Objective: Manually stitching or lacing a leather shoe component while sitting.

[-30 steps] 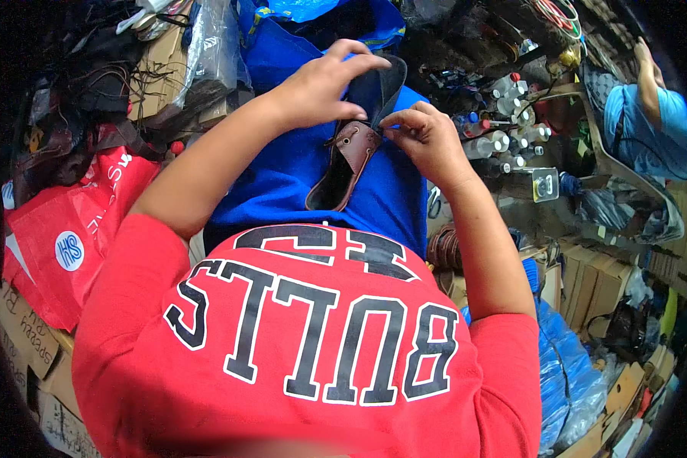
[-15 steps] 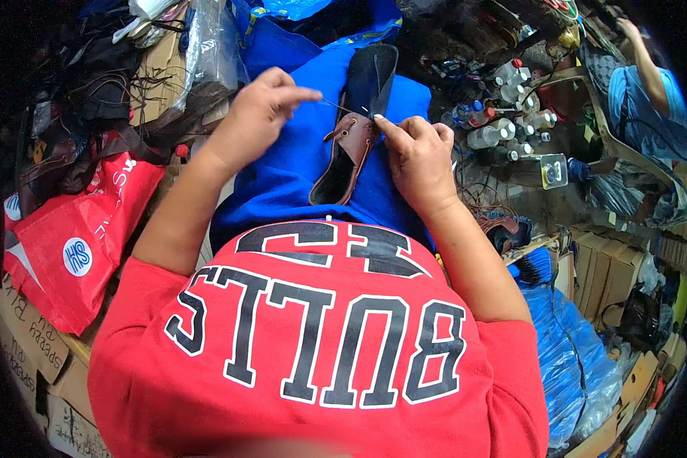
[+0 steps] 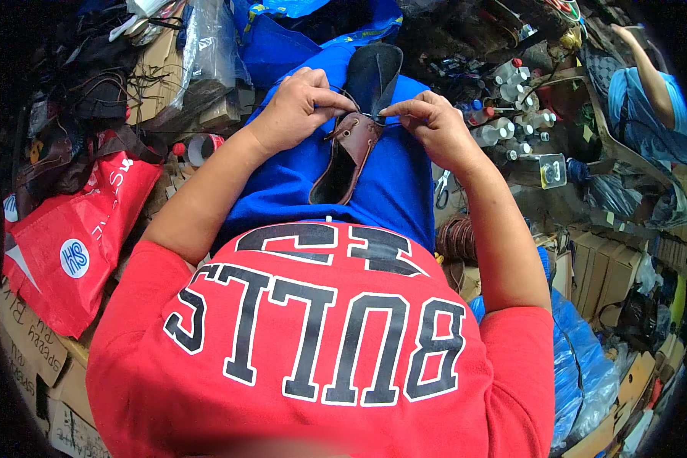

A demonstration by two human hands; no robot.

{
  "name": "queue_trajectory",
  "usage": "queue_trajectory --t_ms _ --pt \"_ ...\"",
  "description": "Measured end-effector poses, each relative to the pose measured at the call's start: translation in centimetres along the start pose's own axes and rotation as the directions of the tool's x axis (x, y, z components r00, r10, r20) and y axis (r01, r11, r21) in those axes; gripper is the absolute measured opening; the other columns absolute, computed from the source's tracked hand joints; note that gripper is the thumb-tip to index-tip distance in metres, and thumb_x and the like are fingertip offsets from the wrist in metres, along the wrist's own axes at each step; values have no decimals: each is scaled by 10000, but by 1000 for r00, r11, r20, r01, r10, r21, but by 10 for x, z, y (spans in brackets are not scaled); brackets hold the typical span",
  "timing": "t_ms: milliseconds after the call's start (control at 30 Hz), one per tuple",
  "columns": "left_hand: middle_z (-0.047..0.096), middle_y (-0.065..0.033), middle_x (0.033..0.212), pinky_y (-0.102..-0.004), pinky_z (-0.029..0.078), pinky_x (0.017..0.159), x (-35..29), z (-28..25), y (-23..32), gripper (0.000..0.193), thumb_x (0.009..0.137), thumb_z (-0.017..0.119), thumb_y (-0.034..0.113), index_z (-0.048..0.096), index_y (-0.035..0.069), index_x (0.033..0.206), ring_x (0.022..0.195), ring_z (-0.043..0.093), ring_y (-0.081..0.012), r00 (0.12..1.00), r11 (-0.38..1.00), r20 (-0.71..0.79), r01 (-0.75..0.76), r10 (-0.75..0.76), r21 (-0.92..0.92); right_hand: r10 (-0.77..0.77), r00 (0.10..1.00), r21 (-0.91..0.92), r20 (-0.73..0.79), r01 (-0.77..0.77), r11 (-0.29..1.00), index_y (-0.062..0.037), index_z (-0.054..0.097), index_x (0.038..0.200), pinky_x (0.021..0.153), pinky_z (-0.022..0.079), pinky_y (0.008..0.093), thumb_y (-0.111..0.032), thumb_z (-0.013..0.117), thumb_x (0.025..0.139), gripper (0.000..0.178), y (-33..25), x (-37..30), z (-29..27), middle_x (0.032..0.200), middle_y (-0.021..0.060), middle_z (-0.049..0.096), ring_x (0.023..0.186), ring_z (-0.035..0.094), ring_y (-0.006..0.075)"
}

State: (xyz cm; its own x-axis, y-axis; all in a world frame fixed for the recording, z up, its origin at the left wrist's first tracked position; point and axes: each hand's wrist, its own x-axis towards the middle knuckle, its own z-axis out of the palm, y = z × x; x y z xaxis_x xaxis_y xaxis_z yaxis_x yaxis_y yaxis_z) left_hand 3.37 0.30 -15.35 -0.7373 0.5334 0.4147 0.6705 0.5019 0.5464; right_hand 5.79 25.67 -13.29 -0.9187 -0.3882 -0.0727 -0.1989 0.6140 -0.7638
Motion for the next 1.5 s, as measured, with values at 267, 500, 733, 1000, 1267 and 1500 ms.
queue_trajectory --t_ms 267,500,733,1000,1267,1500 --pt "491 -36 689 -337 394 678 0 1 -2 218 699 705 73 736 197 874 727 487 -218 1000 999 18 18 -17 -28 0 1000 5 9 0 1000 -175 712 982 747 458 298 -40 613 818 235 -5 1 -2 830 65 542 815 541 188" --pt "479 -35 676 -341 387 676 0 1 -2 226 706 691 68 735 205 880 726 481 -217 999 999 35 38 -37 -35 15 1000 -41 26 -14 999 -162 714 992 766 465 285 47 562 754 351 -5 0 -5 826 56 558 820 547 177" --pt "500 -31 688 -342 387 696 7 5 2 218 713 676 83 728 202 889 755 504 -214 997 999 75 30 -29 -20 111 985 196 132 -136 971 -121 701 1046 749 444 254 22 584 780 324 -1 2 -4 780 37 533 784 512 133" --pt "584 -35 769 -344 415 733 9 -2 6 242 711 669 70 718 171 926 826 553 -231 985 990 119 -130 124 50 23 995 74 95 -30 997 -111 679 1093 709 422 229 -49 648 816 285 -9 -4 -4 768 -19 510 753 489 87" --pt "670 -50 804 -323 445 778 6 8 8 263 721 650 45 695 126 966 797 607 -202 951 964 192 259 -243 -63 206 974 553 98 -226 802 -67 665 1086 629 431 181 -64 694 803 284 -4 -2 14 760 -50 597 682 503 28" --pt "695 -40 816 -361 353 836 19 23 10 160 735 665 159 696 133 890 799 640 -193 863 825 320 483 -390 -295 225 974 527 -7 -188 829 -23 667 918 644 456 204 -65 721 776 157 0 4 26 777 4 639 695 549 60"
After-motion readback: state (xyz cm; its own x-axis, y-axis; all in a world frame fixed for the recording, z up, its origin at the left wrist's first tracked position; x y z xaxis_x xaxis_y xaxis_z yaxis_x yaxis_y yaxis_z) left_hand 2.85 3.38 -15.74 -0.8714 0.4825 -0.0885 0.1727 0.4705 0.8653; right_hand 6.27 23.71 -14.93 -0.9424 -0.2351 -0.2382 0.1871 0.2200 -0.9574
